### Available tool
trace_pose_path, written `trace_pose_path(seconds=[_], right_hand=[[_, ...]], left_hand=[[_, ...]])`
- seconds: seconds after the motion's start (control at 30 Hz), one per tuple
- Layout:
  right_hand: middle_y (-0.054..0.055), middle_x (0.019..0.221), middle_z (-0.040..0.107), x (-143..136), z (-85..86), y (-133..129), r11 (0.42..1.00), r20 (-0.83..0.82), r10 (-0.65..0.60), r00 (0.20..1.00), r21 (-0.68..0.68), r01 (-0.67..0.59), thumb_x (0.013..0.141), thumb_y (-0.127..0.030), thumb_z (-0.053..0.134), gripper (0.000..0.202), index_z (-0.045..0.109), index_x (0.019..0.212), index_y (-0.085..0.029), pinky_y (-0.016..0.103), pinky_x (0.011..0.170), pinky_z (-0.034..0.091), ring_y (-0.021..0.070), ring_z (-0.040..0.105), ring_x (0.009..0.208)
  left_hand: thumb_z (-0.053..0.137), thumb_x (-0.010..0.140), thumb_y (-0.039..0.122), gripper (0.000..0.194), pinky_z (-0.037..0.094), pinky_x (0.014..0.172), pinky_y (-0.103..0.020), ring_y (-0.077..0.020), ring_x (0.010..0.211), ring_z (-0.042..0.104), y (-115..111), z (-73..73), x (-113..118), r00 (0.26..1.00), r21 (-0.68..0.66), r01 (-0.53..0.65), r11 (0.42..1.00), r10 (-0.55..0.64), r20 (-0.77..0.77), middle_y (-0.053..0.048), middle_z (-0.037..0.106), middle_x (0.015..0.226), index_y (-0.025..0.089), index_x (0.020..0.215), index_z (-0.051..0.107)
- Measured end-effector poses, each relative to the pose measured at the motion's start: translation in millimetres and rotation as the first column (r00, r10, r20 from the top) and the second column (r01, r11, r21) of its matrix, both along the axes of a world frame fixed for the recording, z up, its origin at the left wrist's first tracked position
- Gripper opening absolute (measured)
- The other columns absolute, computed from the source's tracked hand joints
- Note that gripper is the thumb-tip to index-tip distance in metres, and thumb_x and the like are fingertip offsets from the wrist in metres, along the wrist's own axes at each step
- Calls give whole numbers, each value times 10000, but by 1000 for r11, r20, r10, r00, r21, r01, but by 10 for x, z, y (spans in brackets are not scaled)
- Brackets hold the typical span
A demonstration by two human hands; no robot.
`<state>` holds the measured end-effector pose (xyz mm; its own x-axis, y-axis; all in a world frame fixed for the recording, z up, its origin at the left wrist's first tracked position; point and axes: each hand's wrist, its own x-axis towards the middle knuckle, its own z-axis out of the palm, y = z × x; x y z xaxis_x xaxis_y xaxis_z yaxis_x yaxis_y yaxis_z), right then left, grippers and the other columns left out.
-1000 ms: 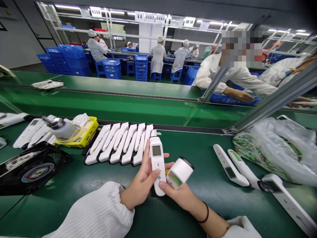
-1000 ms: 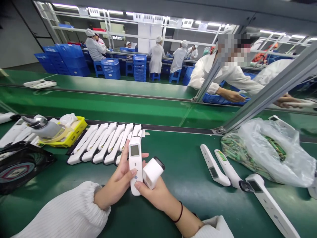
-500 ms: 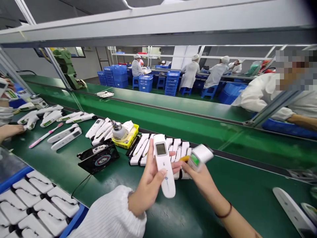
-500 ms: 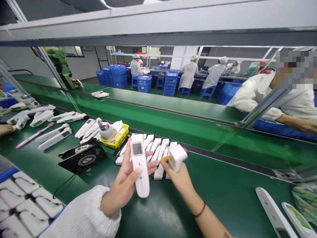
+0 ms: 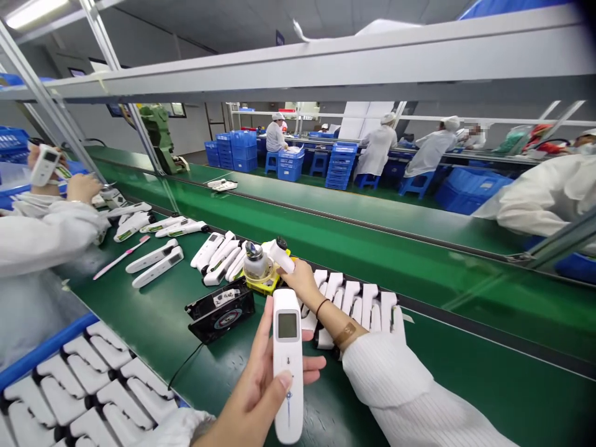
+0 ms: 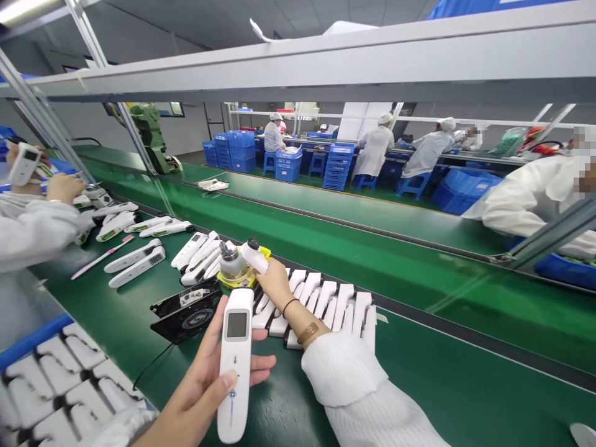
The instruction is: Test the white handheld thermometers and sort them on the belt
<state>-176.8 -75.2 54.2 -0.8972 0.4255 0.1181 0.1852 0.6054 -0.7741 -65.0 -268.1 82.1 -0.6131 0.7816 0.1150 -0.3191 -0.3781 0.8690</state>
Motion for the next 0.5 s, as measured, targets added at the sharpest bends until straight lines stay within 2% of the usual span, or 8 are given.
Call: trace_pose_path(seconds=[0.17,0.27,0.3,0.37,0.4,0.43,0.47,0.5], right_hand=[[108,867,707,-57,-23,-8,1000,-1,-1,1000,28,1,747,-230,622,148,668,843,-128,267,661,439,240,649,807],[96,852,708,-82,-33,1,1000,-1,15,1000,12,-15,738,-219,616,154,669,848,-124,264,661,445,225,648,772],[93,847,708,-86,-38,9,1000,0,16,1000,4,-16,734,-216,616,156,669,847,-122,263,661,447,222,648,764],[96,843,708,-87,-51,36,1000,3,1,1000,-14,-1,737,-218,607,161,669,844,-115,267,665,452,223,649,763],[100,843,708,-86,-59,56,1000,3,-14,1000,-22,14,743,-227,598,170,668,846,-110,271,669,455,226,650,767],[105,844,707,-84,-67,78,999,3,-31,1000,-30,31,750,-236,589,183,666,851,-105,276,672,458,230,651,773],[109,845,706,-83,-75,101,998,3,-48,999,-38,48,755,-244,583,196,665,859,-100,279,675,461,233,652,779],[112,849,705,-84,-82,125,997,3,-62,998,-45,62,757,-250,581,206,663,867,-96,280,679,464,234,653,784]], left_hand=[[450,940,352,748,428,1006,-483,-275,1123,579,-34,-21,-63,1000,6,-18,1000,18,-8,-78,474,1363,450,1426,-110],[432,942,368,730,452,984,-478,-275,1118,584,-141,41,-77,997,-20,-4,1000,3,-82,-68,468,1382,452,1424,-109],[440,935,378,735,475,958,-471,-275,1096,596,-218,91,-96,992,-49,-27,998,21,-127,-62,471,1384,454,1426,-102],[465,917,397,739,536,862,-440,-270,1001,639,-435,224,-186,962,-175,-180,968,137,-235,-56,521,1345,445,1444,-50],[460,914,409,710,562,791,-410,-257,914,665,-565,294,-265,921,-263,-329,907,246,-303,-57,574,1284,428,1459,5],[447,915,422,667,575,718,-376,-248,852,676,-699,353,-368,850,-358,-494,792,355,-389,-58,627,1203,402,1469,77],[456,905,437,652,574,703,-363,-254,866,676,-829,391,-493,759,-415,-634,653,421,-497,-57,636,1187,379,1471,138],[471,890,449,644,569,728,-363,-263,921,666,-948,400,-637,643,-419,-752,508,429,-635,-53,612,1232,359,1465,196]])
